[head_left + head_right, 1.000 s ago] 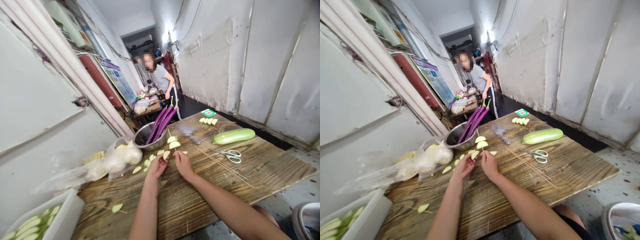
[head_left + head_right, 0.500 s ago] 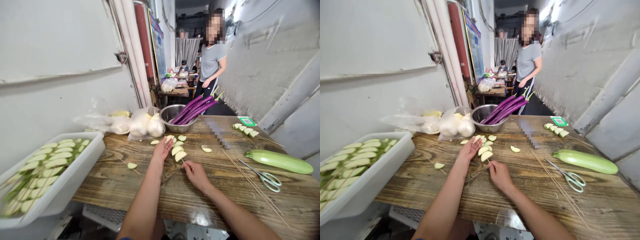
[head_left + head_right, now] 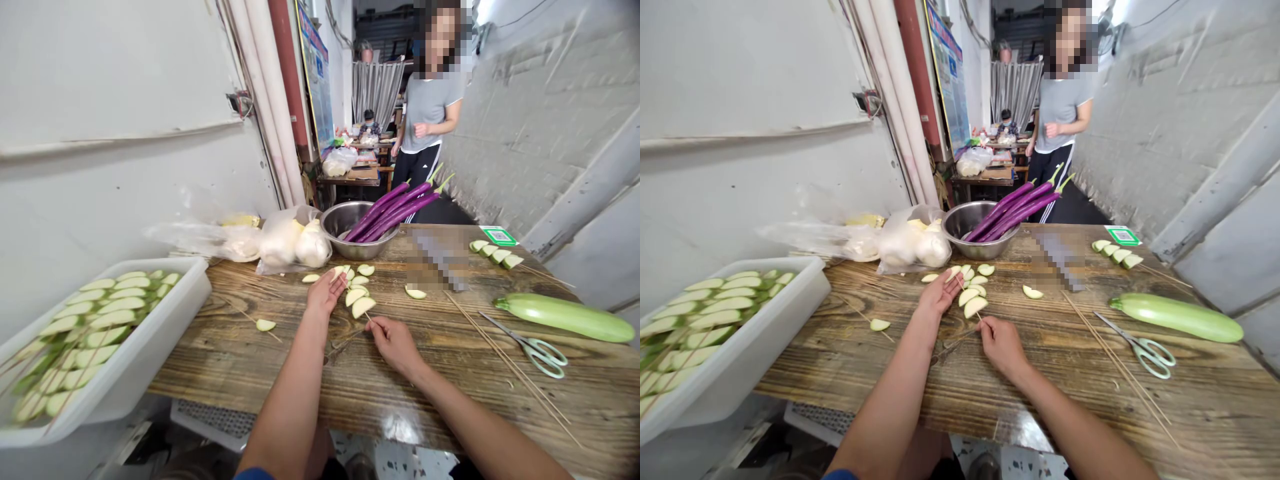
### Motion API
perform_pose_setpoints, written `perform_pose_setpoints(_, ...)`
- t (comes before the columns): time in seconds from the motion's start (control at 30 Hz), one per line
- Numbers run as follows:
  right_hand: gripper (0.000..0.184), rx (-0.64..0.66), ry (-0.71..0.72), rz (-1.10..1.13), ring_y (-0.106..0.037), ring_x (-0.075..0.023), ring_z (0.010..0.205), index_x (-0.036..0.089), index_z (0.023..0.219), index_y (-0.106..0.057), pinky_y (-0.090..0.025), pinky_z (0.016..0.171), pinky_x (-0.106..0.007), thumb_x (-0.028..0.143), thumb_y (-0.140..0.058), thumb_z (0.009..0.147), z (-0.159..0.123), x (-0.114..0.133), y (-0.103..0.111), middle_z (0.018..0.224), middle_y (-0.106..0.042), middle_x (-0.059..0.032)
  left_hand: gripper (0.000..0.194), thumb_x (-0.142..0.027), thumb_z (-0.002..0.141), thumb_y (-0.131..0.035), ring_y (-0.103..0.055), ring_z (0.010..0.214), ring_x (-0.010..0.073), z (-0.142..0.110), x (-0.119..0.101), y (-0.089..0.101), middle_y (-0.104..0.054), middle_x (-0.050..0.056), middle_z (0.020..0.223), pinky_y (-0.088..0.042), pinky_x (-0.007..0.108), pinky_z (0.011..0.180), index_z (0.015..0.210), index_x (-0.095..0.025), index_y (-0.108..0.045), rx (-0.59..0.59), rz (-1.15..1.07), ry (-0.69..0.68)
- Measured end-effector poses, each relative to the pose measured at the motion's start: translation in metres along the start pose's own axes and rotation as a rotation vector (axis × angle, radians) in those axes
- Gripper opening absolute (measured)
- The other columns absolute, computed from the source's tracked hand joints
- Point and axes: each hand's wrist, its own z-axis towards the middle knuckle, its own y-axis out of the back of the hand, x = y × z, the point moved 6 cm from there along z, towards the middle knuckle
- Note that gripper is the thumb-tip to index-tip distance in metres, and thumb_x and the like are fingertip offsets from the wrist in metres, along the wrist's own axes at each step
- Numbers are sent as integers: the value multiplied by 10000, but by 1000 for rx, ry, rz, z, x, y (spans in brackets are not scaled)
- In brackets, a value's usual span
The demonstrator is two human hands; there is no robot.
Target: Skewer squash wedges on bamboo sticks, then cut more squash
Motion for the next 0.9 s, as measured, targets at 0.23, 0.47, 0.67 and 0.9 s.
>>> perform_pose_setpoints(0.23, 287, -1, 5, 5, -531, -132, 548, 176, 709, -627, -340, 543, -211, 221, -358, 799, -1, 2, 0, 621, -627, -10, 44, -84, 763, -553, -653, 775, 206, -2, 1, -1, -666, 142, 805, -542, 320, 680, 802, -89, -572, 0, 21, -4)
perform_pose_setpoints(0.47, 291, -4, 0, -10, -509, -130, 515, 182, 699, -631, -323, 507, -211, 228, -360, 797, 0, 0, -1, 591, -612, -6, 62, -78, 756, -561, -650, 801, 220, 0, 2, -1, -658, 174, 889, -543, 330, 686, 816, -81, -576, -1, 16, 3)
perform_pose_setpoints(0.67, 290, -9, -2, -8, -509, -128, 517, 177, 695, -629, -328, 521, -210, 229, -361, 795, 0, -1, -1, 582, -605, -5, 81, -81, 751, -563, -649, 804, 220, 3, 2, 0, -654, 172, 924, -548, 333, 674, 831, -88, -571, 5, 45, -14)
perform_pose_setpoints(0.9, 292, -15, -8, -11, -502, -129, 507, 179, 692, -627, -319, 509, -207, 232, -358, 792, 0, -1, -1, 567, -595, -2, 80, -72, 733, -581, -649, 805, 233, 3, 3, 0, -654, 172, 904, -542, 347, 681, 809, -87, -561, 16, 47, -35)
